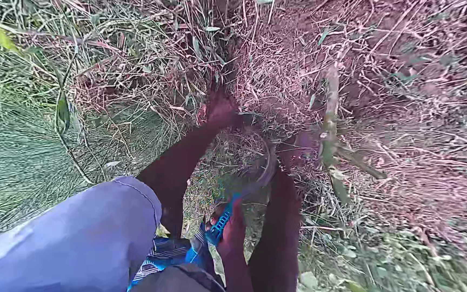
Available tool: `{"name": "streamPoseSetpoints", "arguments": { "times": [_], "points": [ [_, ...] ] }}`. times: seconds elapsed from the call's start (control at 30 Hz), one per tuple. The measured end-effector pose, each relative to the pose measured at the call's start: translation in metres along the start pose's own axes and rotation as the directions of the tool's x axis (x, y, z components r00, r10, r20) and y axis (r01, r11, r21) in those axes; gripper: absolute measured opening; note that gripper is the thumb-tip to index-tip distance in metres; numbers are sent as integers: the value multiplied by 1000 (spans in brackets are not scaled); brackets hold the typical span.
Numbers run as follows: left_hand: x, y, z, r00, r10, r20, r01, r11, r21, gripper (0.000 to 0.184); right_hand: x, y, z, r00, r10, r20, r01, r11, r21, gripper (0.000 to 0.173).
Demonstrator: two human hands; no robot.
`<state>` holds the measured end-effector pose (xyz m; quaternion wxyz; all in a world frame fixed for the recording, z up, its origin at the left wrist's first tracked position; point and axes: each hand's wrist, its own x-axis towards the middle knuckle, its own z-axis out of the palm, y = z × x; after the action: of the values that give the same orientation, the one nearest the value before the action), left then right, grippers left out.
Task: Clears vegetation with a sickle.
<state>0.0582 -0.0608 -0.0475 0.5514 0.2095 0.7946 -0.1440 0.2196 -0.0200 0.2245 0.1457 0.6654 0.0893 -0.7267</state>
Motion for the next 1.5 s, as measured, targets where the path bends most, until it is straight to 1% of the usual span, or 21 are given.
{"name": "streamPoseSetpoints", "arguments": {
  "times": [0.03, 0.1, 0.13, 0.23, 0.33, 0.4, 0.47, 0.63, 0.77, 0.83, 0.9, 0.93, 0.97, 1.0, 1.03, 1.1, 1.13, 1.2, 1.27, 1.37, 1.5],
  "points": [
    [-3, -1, 4, 1000, -10, 4, 10, 1000, 3, 97, 22, 24, -16, 1000, 14, 0, -14, 986, 168, 42],
    [-3, 0, 12, 1000, -22, -12, 22, 999, 30, 102, 53, 24, -26, 988, 153, -12, -143, 941, 306, 42],
    [-4, -1, 13, 999, -25, -27, 26, 999, 27, 97, 64, 16, -21, 981, 194, 0, -183, 926, 329, 43],
    [-13, -5, 13, 996, -51, -71, 46, 996, -74, 59, 89, 0, 1, 971, 210, 118, -240, 887, 395, 47],
    [-7, -6, 14, 997, -67, -49, 63, 994, -84, 51, 105, -1, 13, 962, 174, 209, -261, 813, 520, 52],
    [-7, -7, 16, 996, -81, -47, 77, 993, -86, 44, 110, 1, 11, 936, 115, 333, -324, 656, 682, 52],
    [-8, -6, 21, 996, -79, -49, 75, 994, -83, 41, 105, 0, 4, 901, 43, 433, -393, 506, 767, 45],
    [-8, -9, 23, 997, -58, -50, 54, 994, -91, 38, 97, -5, 1, 862, -17, 506, -456, 407, 791, 35],
    [-5, -8, 26, 996, -67, -56, 59, 989, -135, 37, 138, -8, 20, 836, -61, 546, -433, 537, 724, 34],
    [-4, -13, 23, 997, -58, -56, 50, 990, -133, 39, 132, -8, 26, 819, -97, 565, -475, 439, 763, 33],
    [-8, -10, 19, 996, -71, -49, 61, 980, -190, 39, 99, -12, 19, 809, -119, 576, -522, 304, 797, 32],
    [-13, -13, 18, 995, -84, -59, 67, 966, -251, 42, 77, -10, 18, 814, -145, 563, -511, 283, 812, 31],
    [-21, -15, 21, 991, -98, -88, 63, 940, -335, 47, 53, -7, 13, 818, -183, 545, -469, 337, 816, 29],
    [-31, -20, 26, 985, -93, -143, 27, 913, -407, 51, 29, -6, 3, 806, -229, 546, -415, 440, 797, 30],
    [-42, -31, 24, 986, -75, -152, 12, 924, -382, 58, 8, -8, -3, 793, -263, 550, -350, 542, 764, 34],
    [-46, -52, 12, 984, -28, -177, -31, 947, -320, 56, -14, -15, -13, 814, -286, 505, -183, 700, 691, 40],
    [-51, -47, 12, 992, -32, -121, -5, 954, -300, 58, -18, -21, -25, 852, -245, 463, -127, 761, 637, 40],
    [-54, -40, 17, 999, -38, 19, 42, 965, -257, 47, -3, -31, -42, 914, -155, 374, -51, 872, 486, 42],
    [-49, -44, 17, 995, -52, 82, 66, 981, -181, 49, 25, -27, -42, 942, -115, 317, -14, 926, 377, 47],
    [-41, -45, 21, 994, -33, 107, 42, 996, -80, 45, 53, -30, -47, 958, -51, 281, -13, 975, 221, 37],
    [-35, -39, 19, 976, -30, 216, 29, 1000, 6, 38, 55, -37, -49, 970, 18, 242, -43, 994, 100, 37]
  ]
}}
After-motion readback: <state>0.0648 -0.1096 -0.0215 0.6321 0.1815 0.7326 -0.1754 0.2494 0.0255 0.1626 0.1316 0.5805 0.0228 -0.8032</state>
